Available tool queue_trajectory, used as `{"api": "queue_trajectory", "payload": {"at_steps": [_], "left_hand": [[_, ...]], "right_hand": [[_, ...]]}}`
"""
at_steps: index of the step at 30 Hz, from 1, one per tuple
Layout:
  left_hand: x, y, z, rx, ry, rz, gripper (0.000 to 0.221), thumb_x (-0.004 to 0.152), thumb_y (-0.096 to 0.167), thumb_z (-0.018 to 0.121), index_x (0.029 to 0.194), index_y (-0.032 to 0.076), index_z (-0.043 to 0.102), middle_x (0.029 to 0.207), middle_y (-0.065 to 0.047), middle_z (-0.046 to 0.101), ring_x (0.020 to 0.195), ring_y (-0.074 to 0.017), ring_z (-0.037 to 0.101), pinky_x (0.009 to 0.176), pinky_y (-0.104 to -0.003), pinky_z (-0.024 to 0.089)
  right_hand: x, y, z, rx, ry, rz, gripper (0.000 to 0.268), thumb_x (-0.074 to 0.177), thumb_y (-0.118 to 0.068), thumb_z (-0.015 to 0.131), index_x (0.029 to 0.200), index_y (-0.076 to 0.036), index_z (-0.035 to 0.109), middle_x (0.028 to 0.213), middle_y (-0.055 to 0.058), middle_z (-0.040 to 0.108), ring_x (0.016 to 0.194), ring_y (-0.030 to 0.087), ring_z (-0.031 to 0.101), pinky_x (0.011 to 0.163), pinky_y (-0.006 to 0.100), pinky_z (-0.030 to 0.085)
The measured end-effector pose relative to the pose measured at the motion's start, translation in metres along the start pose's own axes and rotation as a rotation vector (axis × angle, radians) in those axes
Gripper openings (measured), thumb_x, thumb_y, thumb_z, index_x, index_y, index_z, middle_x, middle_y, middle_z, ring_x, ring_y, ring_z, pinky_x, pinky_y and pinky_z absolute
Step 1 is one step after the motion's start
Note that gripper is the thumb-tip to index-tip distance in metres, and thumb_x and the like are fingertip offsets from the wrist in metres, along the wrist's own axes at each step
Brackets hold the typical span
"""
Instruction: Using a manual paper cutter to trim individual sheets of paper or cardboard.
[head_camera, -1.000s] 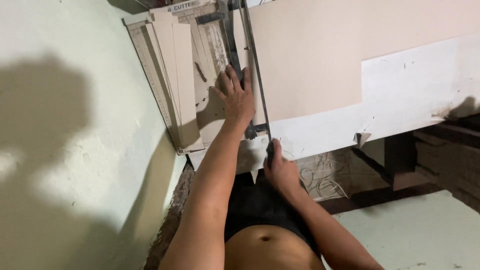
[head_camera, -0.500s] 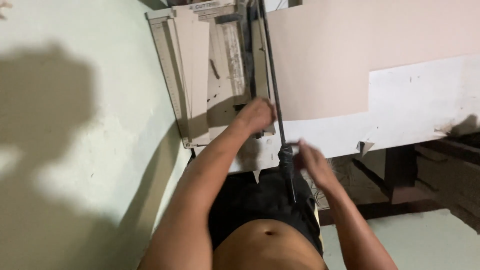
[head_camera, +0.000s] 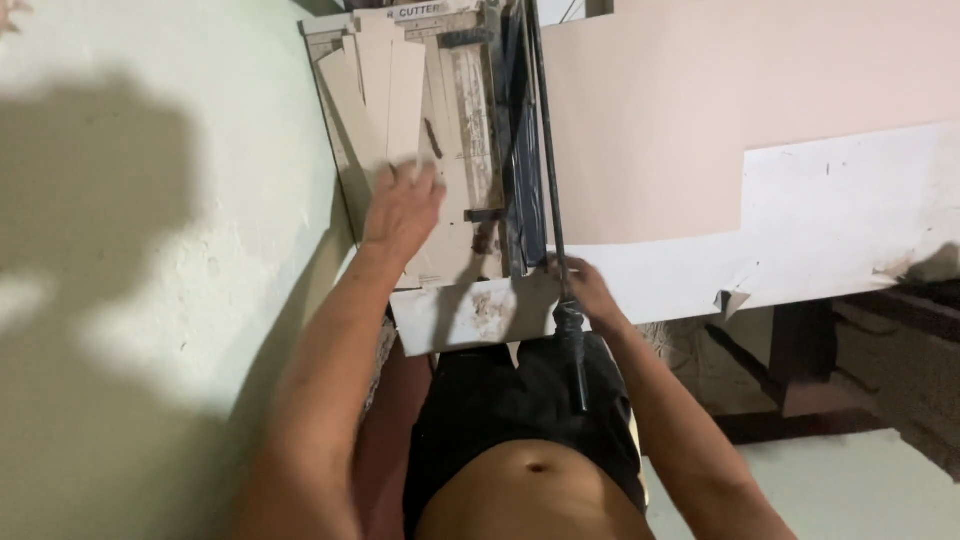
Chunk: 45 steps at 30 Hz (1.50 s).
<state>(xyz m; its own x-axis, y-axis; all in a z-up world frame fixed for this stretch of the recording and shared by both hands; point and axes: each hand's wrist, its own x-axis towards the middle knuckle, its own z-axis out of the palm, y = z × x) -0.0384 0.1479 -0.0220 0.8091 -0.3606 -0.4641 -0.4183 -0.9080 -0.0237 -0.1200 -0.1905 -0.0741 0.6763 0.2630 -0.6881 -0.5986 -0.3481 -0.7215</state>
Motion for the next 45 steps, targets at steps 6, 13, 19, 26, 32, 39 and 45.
{"api": "queue_trajectory", "payload": {"at_steps": [6, 13, 19, 26, 32, 39, 45], "left_hand": [[0.058, -0.007, -0.009, -0.395, 0.099, -0.898, 0.126, 0.082, 0.067, 0.087, 0.164, 0.019, 0.004, 0.162, -0.031, 0.017, 0.149, -0.0496, 0.026, 0.118, -0.06, 0.033], [0.059, -0.025, 0.019, -0.474, 0.327, -0.993, 0.112, 0.087, 0.045, 0.087, 0.162, 0.013, 0.01, 0.134, -0.018, 0.059, 0.115, -0.0316, 0.062, 0.089, -0.041, 0.055], [0.038, -0.018, -0.032, -0.789, 0.164, -0.986, 0.095, 0.099, 0.025, 0.075, 0.163, 0.017, 0.005, 0.157, -0.025, 0.035, 0.139, -0.0435, 0.049, 0.104, -0.059, 0.052], [0.019, -0.006, -0.008, -0.793, 0.07, -0.953, 0.106, 0.095, 0.028, 0.078, 0.163, 0.011, -0.001, 0.159, -0.026, 0.028, 0.142, -0.0432, 0.042, 0.106, -0.061, 0.048], [0.024, 0.001, 0.019, -0.676, 0.081, -0.957, 0.09, 0.098, 0.023, 0.072, 0.161, 0.007, 0.01, 0.151, -0.022, 0.039, 0.137, -0.0388, 0.046, 0.102, -0.054, 0.053], [0.013, 0.021, -0.043, -0.616, 0.062, -0.873, 0.102, 0.094, 0.033, 0.076, 0.164, 0.013, 0.006, 0.159, -0.026, 0.026, 0.147, -0.0468, 0.028, 0.115, -0.065, 0.027], [0.01, 0.053, -0.055, -0.574, 0.107, -0.628, 0.086, 0.098, 0.03, 0.073, 0.164, 0.015, 0.021, 0.165, -0.022, 0.011, 0.151, -0.0479, 0.018, 0.121, -0.065, 0.018]], "right_hand": [[-0.019, -0.082, -0.029, 0.11, 0.236, 0.268, 0.05, 0.103, -0.039, 0.059, 0.132, 0.001, 0.061, 0.116, 0.023, 0.07, 0.105, 0.033, 0.069, 0.086, 0.046, 0.058], [0.052, -0.168, -0.023, -0.707, -0.06, 0.184, 0.034, 0.101, -0.015, 0.044, 0.095, -0.002, 0.075, 0.07, 0.014, 0.075, 0.06, 0.024, 0.074, 0.059, 0.037, 0.061], [0.075, -0.149, -0.022, -0.628, 0.112, 0.107, 0.033, 0.102, -0.025, 0.061, 0.13, -0.01, 0.069, 0.076, 0.006, 0.076, 0.076, 0.026, 0.076, 0.074, 0.042, 0.055], [0.087, -0.062, -0.003, -0.107, -0.125, -0.198, 0.075, 0.093, -0.072, 0.059, 0.12, -0.001, 0.064, 0.101, 0.023, 0.069, 0.099, 0.041, 0.065, 0.087, 0.054, 0.051], [0.051, -0.12, -0.011, 0.116, -0.098, -0.092, 0.025, 0.097, -0.021, 0.069, 0.115, -0.005, 0.068, 0.118, 0.017, 0.06, 0.112, 0.04, 0.061, 0.095, 0.055, 0.053], [0.059, -0.071, -0.076, 0.996, 0.413, 0.25, 0.031, 0.099, -0.04, 0.067, 0.089, -0.015, 0.051, 0.087, 0.004, 0.067, 0.083, 0.021, 0.07, 0.075, 0.033, 0.055], [0.005, 0.005, -0.081, 0.877, 0.574, 0.222, 0.02, 0.099, -0.015, 0.073, 0.104, -0.009, 0.055, 0.095, 0.006, 0.063, 0.088, 0.027, 0.074, 0.073, 0.038, 0.066]]}}
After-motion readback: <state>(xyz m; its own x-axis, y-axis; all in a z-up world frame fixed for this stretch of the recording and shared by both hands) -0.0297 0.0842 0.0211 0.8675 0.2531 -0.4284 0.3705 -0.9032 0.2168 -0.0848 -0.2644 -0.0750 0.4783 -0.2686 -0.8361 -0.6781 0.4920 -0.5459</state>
